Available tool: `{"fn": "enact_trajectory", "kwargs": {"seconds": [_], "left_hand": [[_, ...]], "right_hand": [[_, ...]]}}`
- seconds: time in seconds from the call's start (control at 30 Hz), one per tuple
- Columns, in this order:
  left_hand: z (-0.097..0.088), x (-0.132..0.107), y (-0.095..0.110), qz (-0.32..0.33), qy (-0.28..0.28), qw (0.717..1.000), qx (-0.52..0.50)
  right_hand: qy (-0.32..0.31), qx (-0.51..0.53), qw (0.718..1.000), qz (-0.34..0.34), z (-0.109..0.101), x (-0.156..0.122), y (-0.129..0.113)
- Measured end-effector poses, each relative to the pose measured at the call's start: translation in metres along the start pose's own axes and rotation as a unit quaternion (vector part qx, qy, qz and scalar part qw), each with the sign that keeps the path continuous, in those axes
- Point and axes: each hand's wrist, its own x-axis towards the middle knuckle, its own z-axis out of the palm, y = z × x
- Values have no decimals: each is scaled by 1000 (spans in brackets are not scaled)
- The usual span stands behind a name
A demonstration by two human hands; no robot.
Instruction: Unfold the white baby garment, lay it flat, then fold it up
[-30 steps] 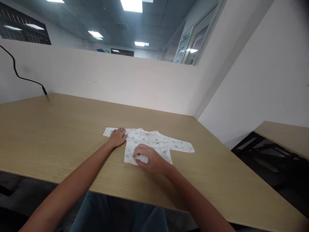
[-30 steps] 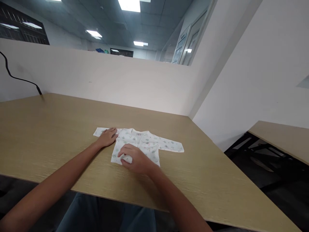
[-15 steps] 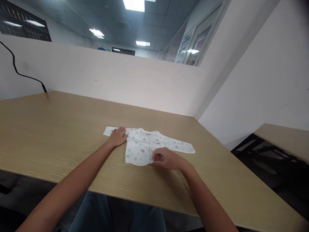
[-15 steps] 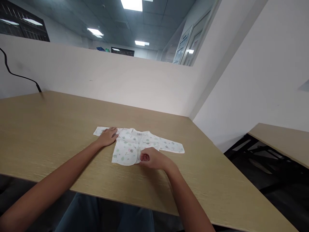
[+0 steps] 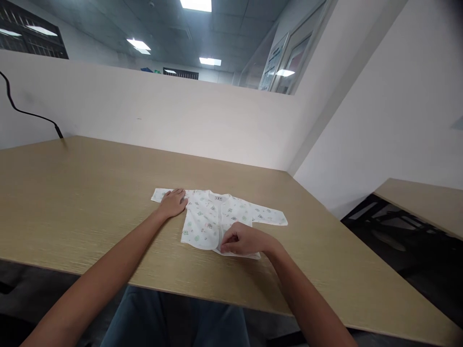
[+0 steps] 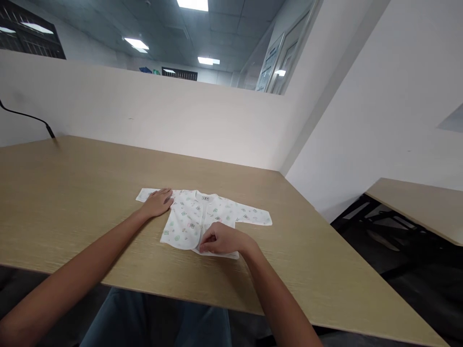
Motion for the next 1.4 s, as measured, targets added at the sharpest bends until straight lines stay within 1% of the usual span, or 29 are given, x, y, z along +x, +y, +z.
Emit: {"fn": "enact_trajectory", "kwargs": {"seconds": [0.1, 0.23, 0.33, 0.43, 0.5, 0.6, 0.73, 0.8, 0.87, 0.97, 1.03, 1.13, 1.17, 1.2, 1.23, 1.27, 1.33, 1.4], "left_hand": [[-1, 0, 0, 1, 2, 1000, 3], [-1, 0, 0, -2, -2, 1000, 5], [0, 0, 0, -4, -6, 1000, 3], [1, 1, -1, -2, -5, 1000, 4], [1, 1, -1, -1, -1, 1000, 3], [1, 1, -1, 2, 3, 1000, 0], [0, 0, -1, 5, 3, 1000, 0], [0, 0, -1, 5, 0, 1000, -2], [0, 0, -1, 3, -2, 1000, -3], [-1, 0, 0, 1, -2, 1000, -1], [-2, 0, 1, 0, -6, 1000, 1], [-3, 0, 1, -5, -13, 1000, 2], [-3, 0, 2, -6, -14, 1000, 2], [-3, 0, 2, -5, -13, 1000, 3], [-4, 0, 2, -4, -12, 1000, 4], [-4, 0, 2, -3, -10, 1000, 4], [-6, -1, 3, 0, -8, 1000, 4], [-6, -2, 4, -1, -8, 1000, 2]], "right_hand": [[-25, 21, 999, -2, -2, 1, 1], [-28, 30, 999, -1, -3, -2, -1], [4, 22, 1000, 6, -4, -5, -3], [54, -12, 997, 46, -4, -7, -4], [61, -40, 994, 77, -3, -9, -5], [54, -59, 992, 97, -3, -10, -7], [87, -77, 986, 117, -1, -12, -9], [82, -84, 987, 109, -1, -12, -11], [79, -79, 990, 82, -2, -12, -13], [93, -36, 994, 35, -4, -15, -18], [73, -3, 997, 13, -6, -17, -20], [-25, 33, 999, 8, -7, -21, -18], [-47, 40, 998, 13, -7, -22, -17], [-54, 45, 997, 19, -8, -21, -15], [-39, 48, 998, 24, -9, -20, -13], [-5, 51, 998, 28, -10, -18, -11], [92, 65, 993, 26, -14, -8, -5], [193, 78, 978, 19, -20, 9, 4]]}}
